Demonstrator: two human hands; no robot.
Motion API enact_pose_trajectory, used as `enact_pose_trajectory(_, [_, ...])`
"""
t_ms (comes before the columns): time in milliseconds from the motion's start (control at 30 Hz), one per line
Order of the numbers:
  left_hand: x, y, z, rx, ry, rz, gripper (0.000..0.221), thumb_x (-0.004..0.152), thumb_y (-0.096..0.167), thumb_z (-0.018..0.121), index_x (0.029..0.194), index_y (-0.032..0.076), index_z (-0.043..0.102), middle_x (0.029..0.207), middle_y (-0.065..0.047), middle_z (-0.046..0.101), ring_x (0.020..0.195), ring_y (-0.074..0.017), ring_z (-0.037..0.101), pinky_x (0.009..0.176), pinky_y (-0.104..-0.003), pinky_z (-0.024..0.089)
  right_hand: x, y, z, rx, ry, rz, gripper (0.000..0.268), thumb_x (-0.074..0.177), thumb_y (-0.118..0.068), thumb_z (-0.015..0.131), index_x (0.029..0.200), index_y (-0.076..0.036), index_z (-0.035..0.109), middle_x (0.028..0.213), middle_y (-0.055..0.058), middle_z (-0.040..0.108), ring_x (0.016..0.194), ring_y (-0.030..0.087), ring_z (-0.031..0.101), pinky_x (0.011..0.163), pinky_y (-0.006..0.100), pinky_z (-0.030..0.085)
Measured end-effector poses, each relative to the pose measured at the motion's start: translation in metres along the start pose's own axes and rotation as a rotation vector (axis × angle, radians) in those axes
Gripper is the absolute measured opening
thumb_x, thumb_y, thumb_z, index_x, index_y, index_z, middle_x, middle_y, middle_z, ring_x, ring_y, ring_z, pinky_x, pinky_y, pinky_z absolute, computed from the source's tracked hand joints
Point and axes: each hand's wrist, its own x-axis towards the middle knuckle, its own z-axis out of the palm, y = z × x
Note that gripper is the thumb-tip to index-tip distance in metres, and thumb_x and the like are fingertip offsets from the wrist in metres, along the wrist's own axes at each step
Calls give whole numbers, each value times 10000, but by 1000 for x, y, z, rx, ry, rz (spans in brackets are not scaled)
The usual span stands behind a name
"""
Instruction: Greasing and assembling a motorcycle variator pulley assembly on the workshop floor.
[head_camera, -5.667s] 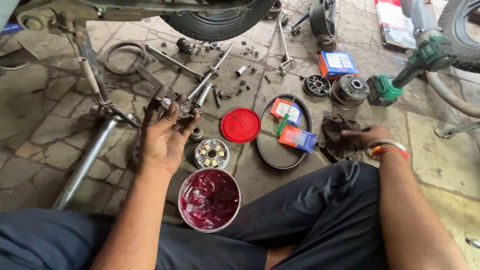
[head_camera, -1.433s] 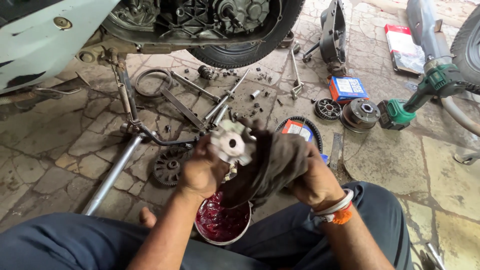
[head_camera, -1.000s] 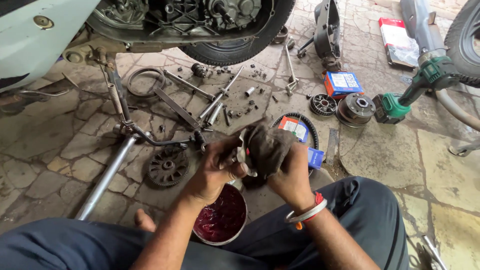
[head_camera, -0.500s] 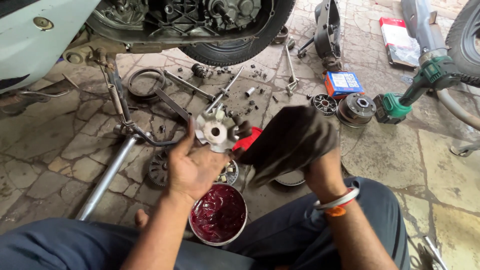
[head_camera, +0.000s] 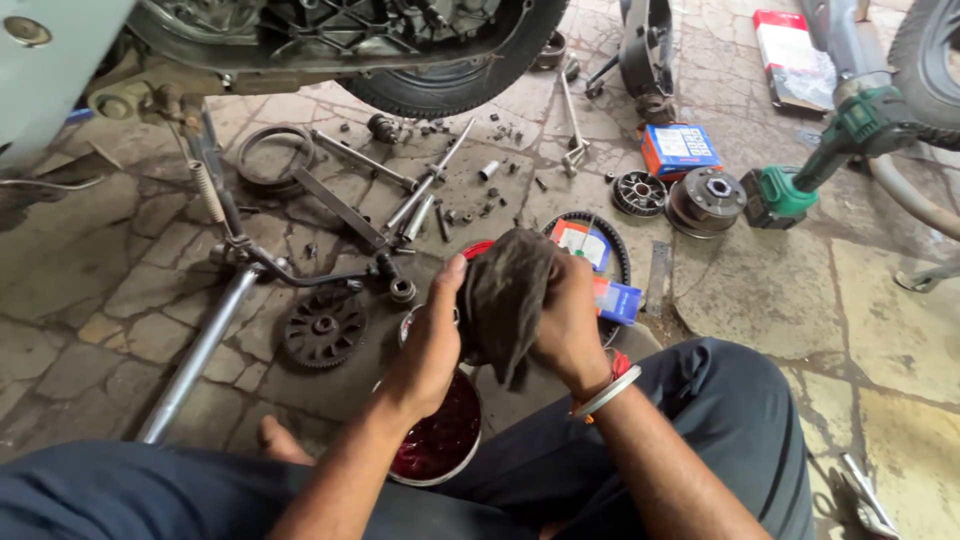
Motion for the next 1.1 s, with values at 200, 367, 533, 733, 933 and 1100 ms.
enact_pose_trajectory(200, [2,-10,5,59,-18,-55,709,1060,475,322,1515,-55,440,1582,-135,487,1444,-195,418,1200,-302,274,-3,4,-1,-90,63,-79,115,814,-35,783,884,2,700,808,4,732,758,51,626,694,264,541])
enact_pose_trajectory(367, [7,-12,0,282,48,3,708,1053,469,326,1552,-34,324,1662,-93,337,1530,-153,291,1230,-300,211,-5,31,-12,14,25,-94,155,801,-5,788,932,8,705,885,16,746,819,61,637,737,266,546])
enact_pose_trajectory(533, [3,6,-3,164,73,-85,744,1009,577,255,1481,39,460,1459,-97,554,1346,-189,502,1123,-356,383,5,49,-43,84,211,41,230,816,40,718,1044,5,712,933,36,745,823,110,683,741,277,582])
enact_pose_trajectory(733, [9,9,-8,-65,136,-143,631,1008,601,327,1232,90,621,1042,-75,657,854,-214,573,773,-391,481,-16,87,-39,809,465,164,256,990,-131,586,1205,-2,637,1088,85,710,964,188,687,812,327,584])
enact_pose_trajectory(933, [4,-11,-9,-106,221,-391,623,1014,747,316,1511,389,433,1265,113,590,1135,-116,583,914,-522,472,-41,6,42,295,-68,-132,629,897,-42,691,1473,15,445,1494,119,512,1387,202,477,1185,370,358])
enact_pose_trajectory(1100, [4,-4,1,-227,196,-302,908,912,734,380,1591,132,415,1471,-221,488,1362,-341,467,1127,-490,442,-49,31,51,190,-35,-20,443,815,34,740,1247,18,649,1143,111,751,1029,172,715,904,324,580])
